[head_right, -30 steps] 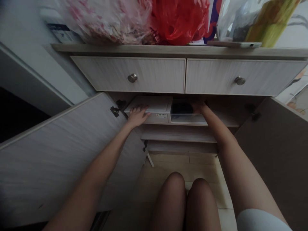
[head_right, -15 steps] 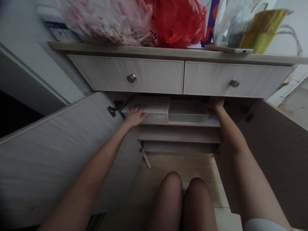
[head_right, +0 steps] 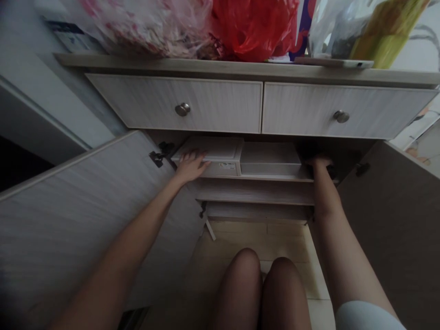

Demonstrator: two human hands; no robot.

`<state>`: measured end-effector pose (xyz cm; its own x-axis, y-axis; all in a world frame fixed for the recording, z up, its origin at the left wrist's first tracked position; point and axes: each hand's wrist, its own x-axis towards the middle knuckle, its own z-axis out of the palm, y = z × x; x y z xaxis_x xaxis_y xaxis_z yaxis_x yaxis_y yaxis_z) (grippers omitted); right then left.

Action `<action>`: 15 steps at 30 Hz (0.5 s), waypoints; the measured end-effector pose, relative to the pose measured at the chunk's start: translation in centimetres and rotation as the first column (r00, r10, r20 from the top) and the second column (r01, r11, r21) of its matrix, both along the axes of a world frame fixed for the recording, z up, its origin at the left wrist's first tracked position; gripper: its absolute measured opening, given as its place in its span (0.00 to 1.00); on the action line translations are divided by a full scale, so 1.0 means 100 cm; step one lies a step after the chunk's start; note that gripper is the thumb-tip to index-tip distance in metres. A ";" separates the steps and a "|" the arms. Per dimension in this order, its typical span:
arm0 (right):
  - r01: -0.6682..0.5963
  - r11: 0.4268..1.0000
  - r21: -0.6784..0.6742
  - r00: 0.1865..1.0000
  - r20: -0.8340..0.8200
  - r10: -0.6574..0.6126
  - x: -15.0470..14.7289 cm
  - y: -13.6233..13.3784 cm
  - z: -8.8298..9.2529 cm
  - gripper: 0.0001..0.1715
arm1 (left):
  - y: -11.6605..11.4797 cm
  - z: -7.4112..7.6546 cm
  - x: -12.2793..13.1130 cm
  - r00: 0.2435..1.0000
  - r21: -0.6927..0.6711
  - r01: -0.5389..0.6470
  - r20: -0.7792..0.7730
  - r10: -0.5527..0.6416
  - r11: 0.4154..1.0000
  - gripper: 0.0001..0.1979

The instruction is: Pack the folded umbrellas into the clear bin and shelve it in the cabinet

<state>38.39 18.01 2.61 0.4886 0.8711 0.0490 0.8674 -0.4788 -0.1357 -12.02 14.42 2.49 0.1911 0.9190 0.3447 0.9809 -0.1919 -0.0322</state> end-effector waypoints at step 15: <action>-0.072 0.965 0.253 0.988 -0.114 0.104 -0.018 -0.059 -0.002 0.33 | -0.001 0.007 0.002 1.000 -0.041 -0.008 -0.018 0.007 0.999 0.33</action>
<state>36.58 12.13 2.37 0.4265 0.8794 0.2117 0.8731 -0.3392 -0.3501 -11.82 14.27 3.18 0.1899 0.9339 0.3030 0.9816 -0.1860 -0.0419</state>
